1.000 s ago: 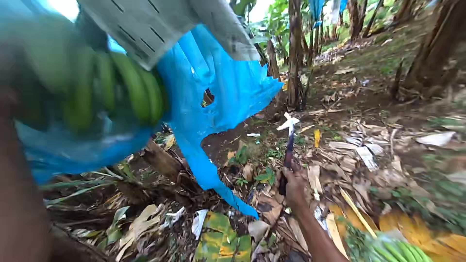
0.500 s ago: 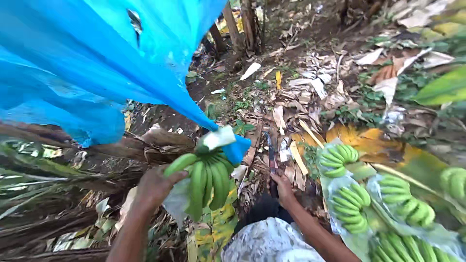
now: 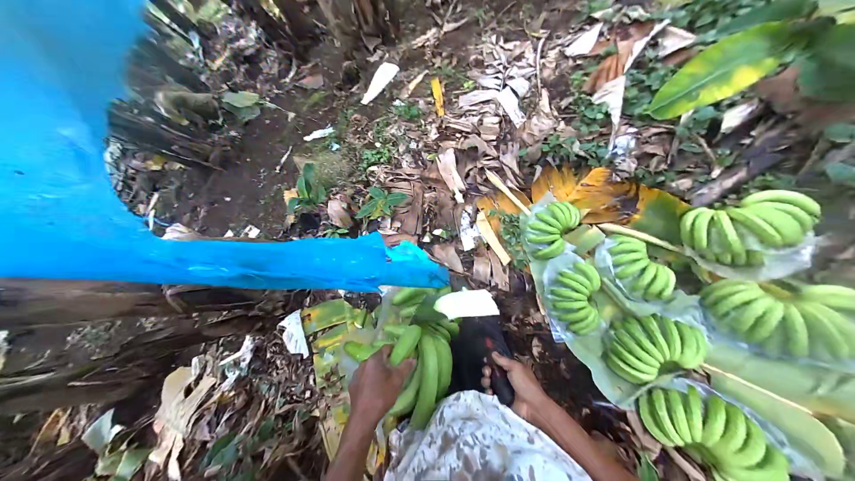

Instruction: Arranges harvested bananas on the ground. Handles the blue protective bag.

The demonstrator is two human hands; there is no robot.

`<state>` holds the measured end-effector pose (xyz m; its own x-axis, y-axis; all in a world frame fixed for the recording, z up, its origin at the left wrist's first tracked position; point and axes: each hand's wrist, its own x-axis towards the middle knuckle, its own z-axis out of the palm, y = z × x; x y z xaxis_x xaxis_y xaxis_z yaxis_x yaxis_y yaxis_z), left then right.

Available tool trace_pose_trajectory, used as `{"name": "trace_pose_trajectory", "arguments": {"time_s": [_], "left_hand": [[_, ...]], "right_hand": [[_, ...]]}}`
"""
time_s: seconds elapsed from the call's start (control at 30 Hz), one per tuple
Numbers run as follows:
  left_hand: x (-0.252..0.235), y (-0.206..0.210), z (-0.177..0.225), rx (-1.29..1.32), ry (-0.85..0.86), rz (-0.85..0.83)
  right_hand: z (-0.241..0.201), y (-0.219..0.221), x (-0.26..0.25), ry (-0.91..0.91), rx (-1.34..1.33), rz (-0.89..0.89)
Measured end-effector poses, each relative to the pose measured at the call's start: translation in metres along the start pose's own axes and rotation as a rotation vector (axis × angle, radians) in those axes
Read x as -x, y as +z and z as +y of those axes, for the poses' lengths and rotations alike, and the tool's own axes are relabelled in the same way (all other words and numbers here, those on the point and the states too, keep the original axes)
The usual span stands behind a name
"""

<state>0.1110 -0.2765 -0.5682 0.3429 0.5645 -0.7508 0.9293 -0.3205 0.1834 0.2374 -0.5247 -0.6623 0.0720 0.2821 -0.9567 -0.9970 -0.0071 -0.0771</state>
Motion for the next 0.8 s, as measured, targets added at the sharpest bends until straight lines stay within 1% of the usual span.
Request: {"name": "trace_pose_trajectory", "arguments": {"time_s": [0.07,0.13,0.23,0.33,0.47,0.6,0.7,0.8], "left_hand": [[0.003,0.007,0.006,-0.024,0.017,-0.003],[0.001,0.013,0.01,-0.038,0.046,0.004],[-0.006,0.019,0.018,-0.05,0.09,0.01],[-0.013,0.021,0.029,-0.079,0.128,-0.001],[-0.021,0.026,0.052,-0.099,0.176,-0.009],[-0.029,0.038,0.072,-0.114,0.192,-0.027],[-0.039,0.048,0.08,-0.118,0.189,-0.035],[-0.051,0.053,0.085,-0.122,0.183,-0.038]], "right_hand": [[0.009,-0.001,0.009,0.037,-0.02,-0.024],[0.017,-0.004,0.013,0.037,-0.038,-0.046],[0.024,-0.009,0.006,-0.03,-0.018,-0.098],[0.023,-0.012,-0.013,-0.124,0.074,-0.171],[-0.001,-0.022,-0.054,-0.224,0.283,-0.187],[-0.037,-0.03,-0.083,-0.257,0.387,-0.179],[-0.057,-0.03,-0.088,-0.231,0.394,-0.207],[-0.055,-0.018,-0.075,-0.209,0.374,-0.194]]}}
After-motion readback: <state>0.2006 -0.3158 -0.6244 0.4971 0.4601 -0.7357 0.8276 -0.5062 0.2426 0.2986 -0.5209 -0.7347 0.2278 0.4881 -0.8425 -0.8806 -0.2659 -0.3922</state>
